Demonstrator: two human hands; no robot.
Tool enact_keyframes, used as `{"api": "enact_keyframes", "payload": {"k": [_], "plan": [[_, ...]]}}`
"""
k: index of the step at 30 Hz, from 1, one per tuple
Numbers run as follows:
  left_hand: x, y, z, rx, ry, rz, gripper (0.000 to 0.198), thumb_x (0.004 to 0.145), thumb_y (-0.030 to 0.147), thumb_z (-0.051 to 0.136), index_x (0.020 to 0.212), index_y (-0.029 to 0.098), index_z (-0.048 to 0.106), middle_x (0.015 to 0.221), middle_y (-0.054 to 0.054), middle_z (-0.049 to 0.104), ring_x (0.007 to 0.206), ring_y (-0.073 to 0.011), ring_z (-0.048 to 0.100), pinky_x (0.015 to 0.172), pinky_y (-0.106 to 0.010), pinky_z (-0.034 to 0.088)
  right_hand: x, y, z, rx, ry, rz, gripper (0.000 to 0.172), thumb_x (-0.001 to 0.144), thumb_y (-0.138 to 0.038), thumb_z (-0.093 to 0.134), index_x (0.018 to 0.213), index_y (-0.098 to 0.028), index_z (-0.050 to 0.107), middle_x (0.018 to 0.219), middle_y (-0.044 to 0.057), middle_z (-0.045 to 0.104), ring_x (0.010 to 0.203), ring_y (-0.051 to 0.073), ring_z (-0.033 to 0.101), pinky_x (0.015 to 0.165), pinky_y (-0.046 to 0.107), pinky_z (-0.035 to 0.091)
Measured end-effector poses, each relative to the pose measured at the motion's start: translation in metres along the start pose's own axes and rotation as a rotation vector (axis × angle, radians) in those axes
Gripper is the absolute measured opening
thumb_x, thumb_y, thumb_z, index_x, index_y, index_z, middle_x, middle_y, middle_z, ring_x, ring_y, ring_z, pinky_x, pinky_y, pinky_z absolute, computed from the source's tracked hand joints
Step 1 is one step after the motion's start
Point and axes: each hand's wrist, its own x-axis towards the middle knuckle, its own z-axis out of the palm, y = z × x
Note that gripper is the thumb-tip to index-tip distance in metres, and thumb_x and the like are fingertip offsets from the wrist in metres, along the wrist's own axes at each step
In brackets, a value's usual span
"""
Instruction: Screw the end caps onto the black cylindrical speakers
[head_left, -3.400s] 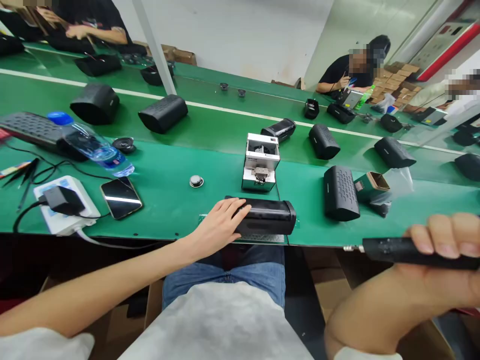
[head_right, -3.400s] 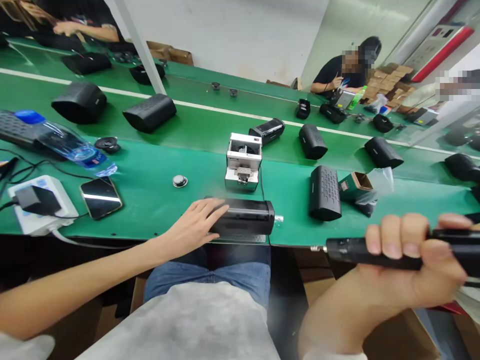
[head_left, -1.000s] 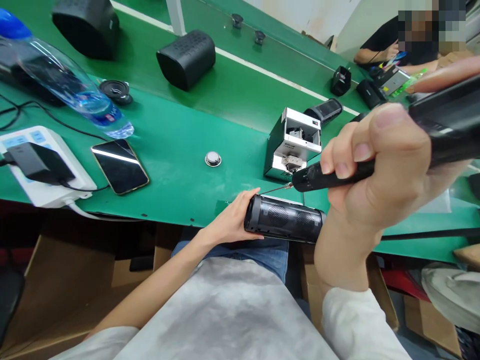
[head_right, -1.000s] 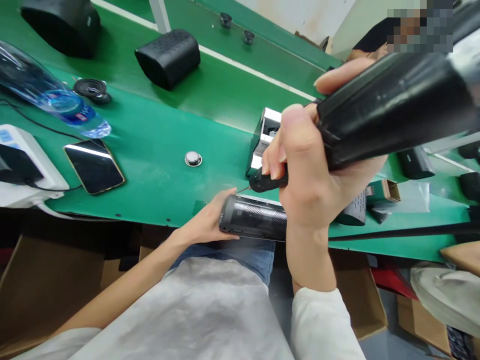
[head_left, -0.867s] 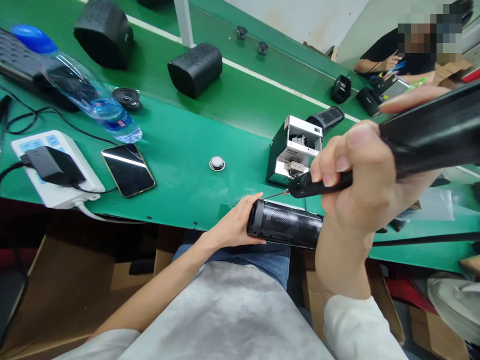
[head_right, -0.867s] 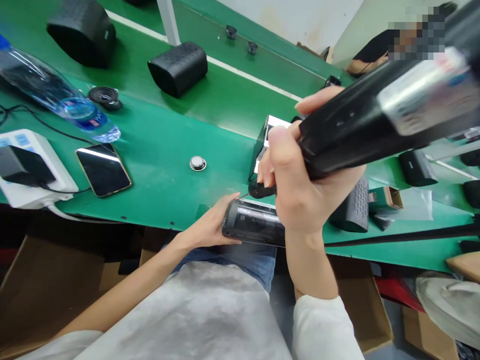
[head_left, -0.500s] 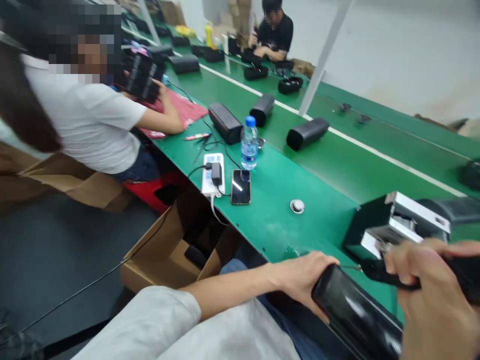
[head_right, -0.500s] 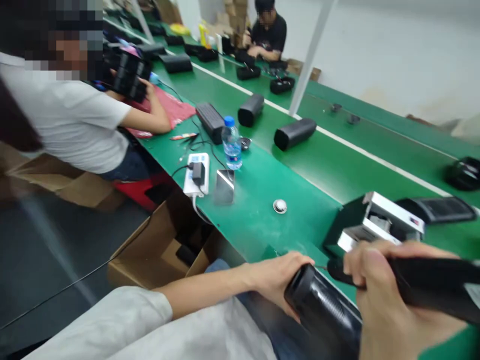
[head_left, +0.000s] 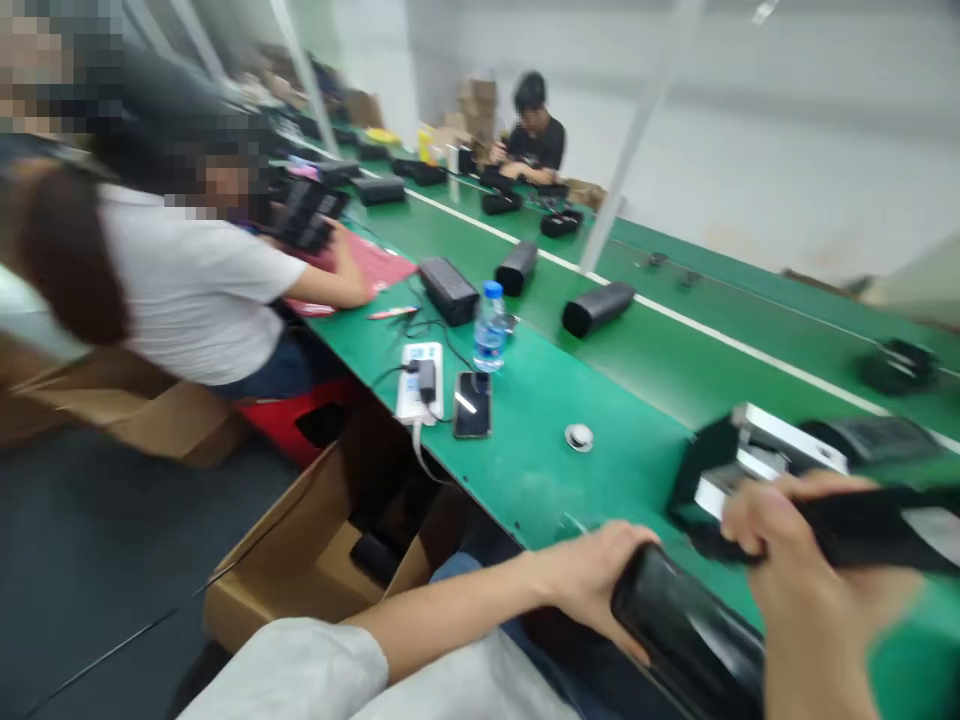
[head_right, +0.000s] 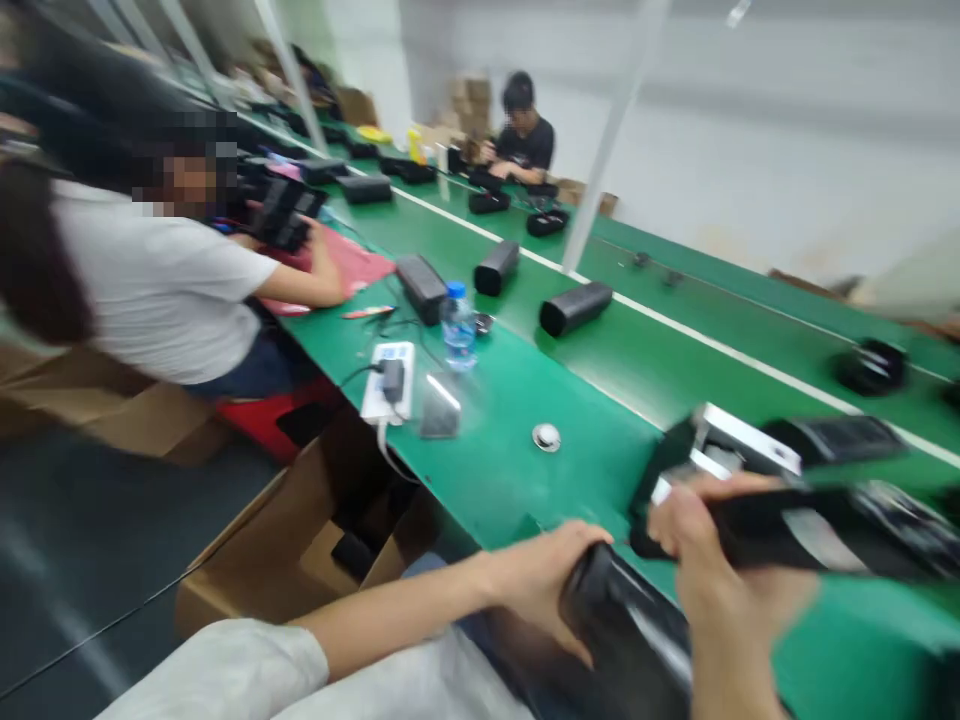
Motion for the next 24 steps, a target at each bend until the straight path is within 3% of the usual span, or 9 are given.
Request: {"api": "enact_keyframes", "payload": {"k": [3, 5, 8, 11, 16, 20, 24], "plan": [[-0.011, 0.01, -0.003, -0.041, 0.025, -0.009, 0.131, 0.06, 0.063, 0.111, 0.164, 0.023, 0.041, 0.153, -0.022, 0.06, 0.142, -0.0445, 0.064, 0.124, -0.061, 0.054, 0.005, -0.018, 0.005, -0.055, -0.048, 0.021, 0.027, 0.085, -0.028, 0.092, 0.095, -0.024, 0.067, 0.061, -0.008, 0.061, 0.041, 0.012, 0.055, 0.042, 0.026, 0.049], [-0.011, 0.011, -0.007, -0.053, 0.024, 0.0, 0.127, 0.068, 0.056, 0.109, 0.166, 0.024, 0.036, 0.158, -0.022, 0.056, 0.147, -0.0443, 0.06, 0.128, -0.063, 0.05, 0.018, -0.03, -0.002, -0.019, -0.073, -0.056, 0.029, 0.087, -0.027, 0.089, 0.105, -0.026, 0.066, 0.062, -0.011, 0.06, 0.041, 0.013, 0.054, 0.042, 0.028, 0.049], [-0.009, 0.013, -0.014, -0.024, -0.034, -0.027, 0.12, 0.075, 0.044, 0.106, 0.168, 0.026, 0.032, 0.165, -0.021, 0.051, 0.156, -0.0442, 0.054, 0.132, -0.065, 0.046, 0.044, -0.053, -0.023, -0.006, 0.053, -0.296, 0.029, 0.089, -0.015, 0.079, 0.113, -0.026, 0.067, 0.06, -0.013, 0.054, 0.039, 0.011, 0.046, 0.039, 0.028, 0.04], [-0.01, 0.02, -0.017, 0.015, -0.072, -0.071, 0.121, 0.077, 0.039, 0.106, 0.169, 0.026, 0.029, 0.168, -0.022, 0.049, 0.159, -0.0448, 0.052, 0.133, -0.066, 0.047, 0.067, -0.066, -0.048, -0.12, 0.225, -0.517, 0.022, 0.091, -0.017, 0.083, 0.093, -0.027, 0.064, 0.056, -0.012, 0.045, 0.039, 0.01, 0.042, 0.037, 0.029, 0.034], [-0.011, 0.023, -0.018, 0.052, -0.078, -0.089, 0.123, 0.076, 0.041, 0.106, 0.171, 0.027, 0.029, 0.169, -0.021, 0.05, 0.159, -0.0452, 0.054, 0.132, -0.066, 0.048, 0.086, -0.036, -0.073, -0.312, 0.279, -0.465, 0.032, 0.096, -0.038, 0.087, 0.088, -0.033, 0.057, 0.055, -0.009, 0.044, 0.041, 0.013, 0.044, 0.04, 0.034, 0.039], [-0.011, 0.023, -0.019, 0.054, -0.075, -0.11, 0.121, 0.077, 0.042, 0.105, 0.17, 0.027, 0.03, 0.169, -0.02, 0.05, 0.157, -0.0439, 0.056, 0.131, -0.063, 0.05, 0.092, -0.006, -0.072, -0.287, 0.27, -0.455, 0.031, 0.095, -0.046, 0.086, 0.093, -0.03, 0.059, 0.057, -0.012, 0.044, 0.039, 0.013, 0.044, 0.042, 0.033, 0.039], [-0.011, 0.025, -0.019, 0.054, -0.075, -0.125, 0.121, 0.076, 0.041, 0.106, 0.17, 0.027, 0.031, 0.167, -0.02, 0.052, 0.154, -0.0434, 0.059, 0.129, -0.061, 0.052, 0.097, 0.007, -0.069, -0.246, 0.265, -0.399, 0.032, 0.091, -0.046, 0.088, 0.096, -0.029, 0.061, 0.059, -0.013, 0.044, 0.038, 0.011, 0.043, 0.042, 0.03, 0.037]]}}
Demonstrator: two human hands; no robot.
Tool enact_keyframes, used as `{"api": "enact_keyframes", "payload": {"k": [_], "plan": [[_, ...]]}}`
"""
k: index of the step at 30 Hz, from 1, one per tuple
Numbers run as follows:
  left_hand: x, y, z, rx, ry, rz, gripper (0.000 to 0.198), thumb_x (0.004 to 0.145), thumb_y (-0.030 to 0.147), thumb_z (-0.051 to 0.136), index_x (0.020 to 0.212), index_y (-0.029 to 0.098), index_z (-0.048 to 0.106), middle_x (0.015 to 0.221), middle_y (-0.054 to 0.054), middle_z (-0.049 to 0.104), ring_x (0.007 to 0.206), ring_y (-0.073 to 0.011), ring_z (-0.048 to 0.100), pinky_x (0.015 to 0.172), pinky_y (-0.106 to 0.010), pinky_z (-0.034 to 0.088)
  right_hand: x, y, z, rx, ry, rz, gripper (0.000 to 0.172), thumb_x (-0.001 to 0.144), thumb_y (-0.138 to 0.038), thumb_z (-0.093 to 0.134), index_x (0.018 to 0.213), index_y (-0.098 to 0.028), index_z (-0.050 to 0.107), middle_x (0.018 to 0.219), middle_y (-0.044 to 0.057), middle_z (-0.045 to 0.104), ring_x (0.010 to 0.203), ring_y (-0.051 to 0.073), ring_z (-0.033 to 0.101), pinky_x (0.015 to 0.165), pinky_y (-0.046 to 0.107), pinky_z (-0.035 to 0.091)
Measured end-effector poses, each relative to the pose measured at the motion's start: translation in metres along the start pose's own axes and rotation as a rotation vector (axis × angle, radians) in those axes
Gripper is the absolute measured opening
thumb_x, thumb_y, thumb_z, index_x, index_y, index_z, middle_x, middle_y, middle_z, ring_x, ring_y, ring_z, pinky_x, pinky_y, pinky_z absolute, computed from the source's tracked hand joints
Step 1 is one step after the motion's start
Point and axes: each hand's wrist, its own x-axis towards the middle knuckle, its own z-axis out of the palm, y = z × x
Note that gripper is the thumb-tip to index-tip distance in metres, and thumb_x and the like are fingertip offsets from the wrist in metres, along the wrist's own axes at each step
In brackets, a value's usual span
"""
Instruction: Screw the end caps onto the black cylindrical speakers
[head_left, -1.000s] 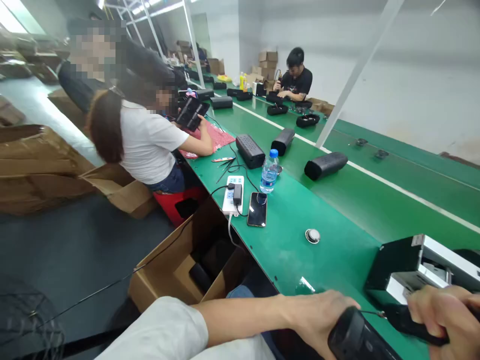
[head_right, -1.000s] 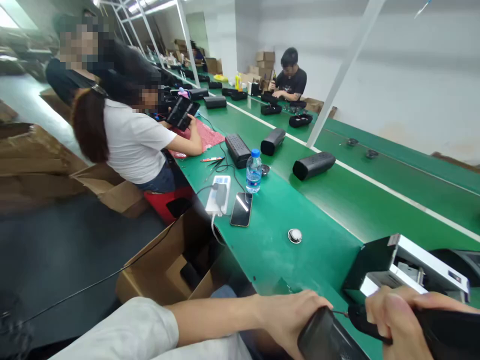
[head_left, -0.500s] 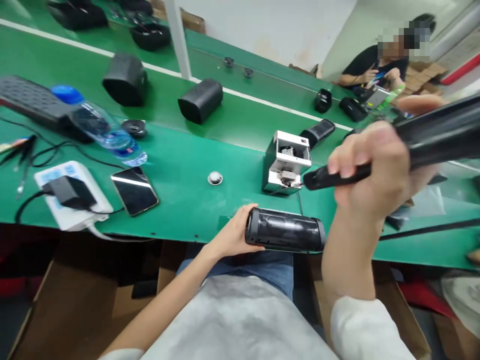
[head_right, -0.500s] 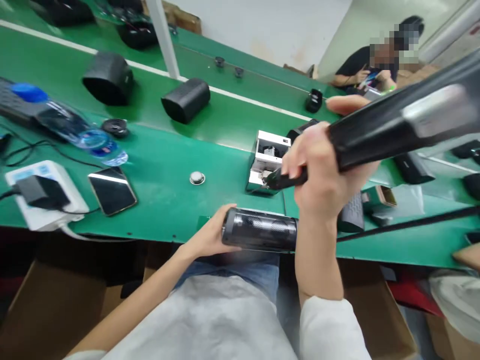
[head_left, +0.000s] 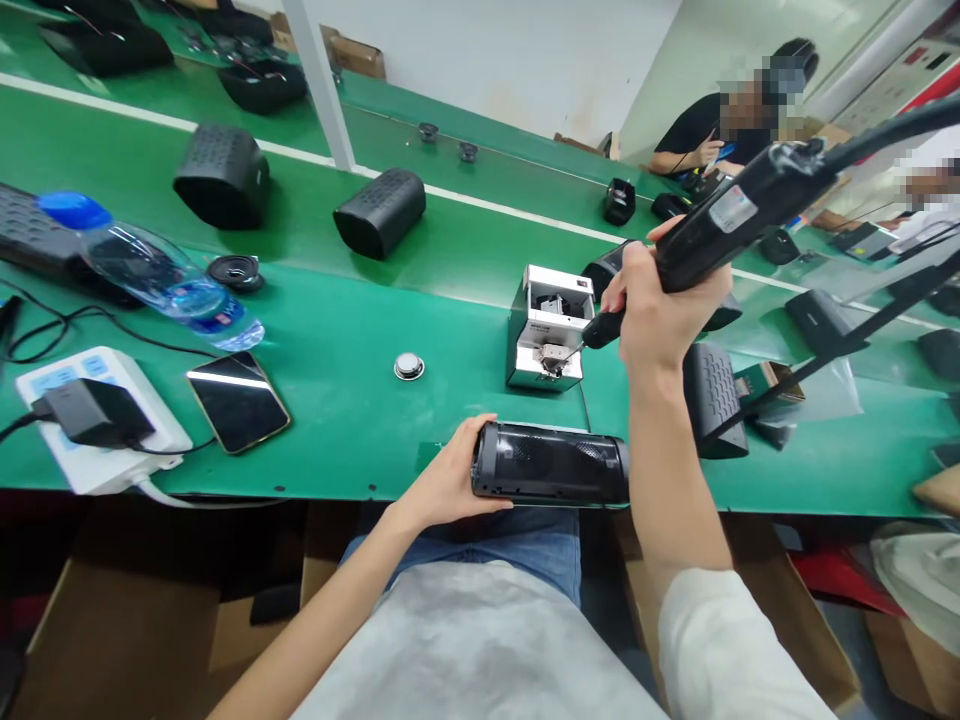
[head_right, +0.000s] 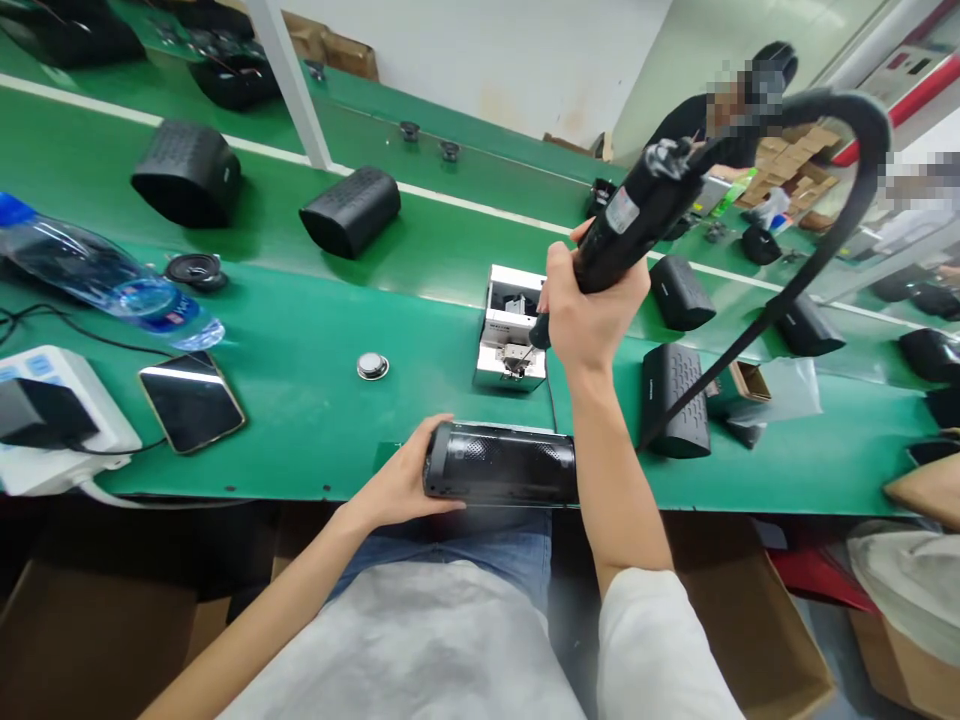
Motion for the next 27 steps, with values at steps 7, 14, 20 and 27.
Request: {"api": "enact_keyframes", "payload": {"k": [7, 14, 20, 27], "plan": [[0.002, 0.001, 0.0, -0.007, 0.002, 0.03, 0.119, 0.078, 0.041, 0.105, 0.169, 0.026, 0.03, 0.168, -0.02, 0.05, 0.157, -0.0441, 0.056, 0.131, -0.063, 0.05, -0.007, -0.019, -0.011, -0.041, -0.075, 0.091, 0.034, 0.09, -0.046, 0.089, 0.095, -0.032, 0.058, 0.057, -0.012, 0.044, 0.037, 0.012, 0.04, 0.037, 0.033, 0.036], [0.002, 0.001, -0.001, -0.016, -0.008, 0.041, 0.117, 0.079, 0.04, 0.104, 0.17, 0.027, 0.03, 0.169, -0.021, 0.051, 0.157, -0.0444, 0.056, 0.131, -0.064, 0.05, -0.021, -0.085, -0.016, -0.009, -0.096, 0.167, 0.025, 0.091, -0.038, 0.084, 0.096, -0.033, 0.061, 0.058, -0.01, 0.039, 0.04, 0.013, 0.036, 0.038, 0.035, 0.035], [0.001, 0.0, 0.0, -0.017, 0.0, 0.049, 0.118, 0.079, 0.041, 0.104, 0.17, 0.028, 0.031, 0.168, -0.02, 0.052, 0.157, -0.0446, 0.056, 0.13, -0.064, 0.051, -0.025, -0.099, -0.013, 0.001, -0.112, 0.184, 0.027, 0.086, -0.035, 0.088, 0.096, -0.031, 0.063, 0.056, -0.011, 0.04, 0.038, 0.012, 0.036, 0.036, 0.031, 0.031], [0.0, -0.003, 0.001, -0.018, -0.004, 0.053, 0.117, 0.08, 0.043, 0.104, 0.169, 0.029, 0.03, 0.168, -0.02, 0.051, 0.157, -0.0438, 0.055, 0.129, -0.063, 0.052, -0.039, -0.089, -0.016, 0.125, -0.165, 0.232, 0.022, 0.086, -0.023, 0.088, 0.097, -0.028, 0.069, 0.058, -0.011, 0.051, 0.037, 0.012, 0.045, 0.038, 0.031, 0.04]]}}
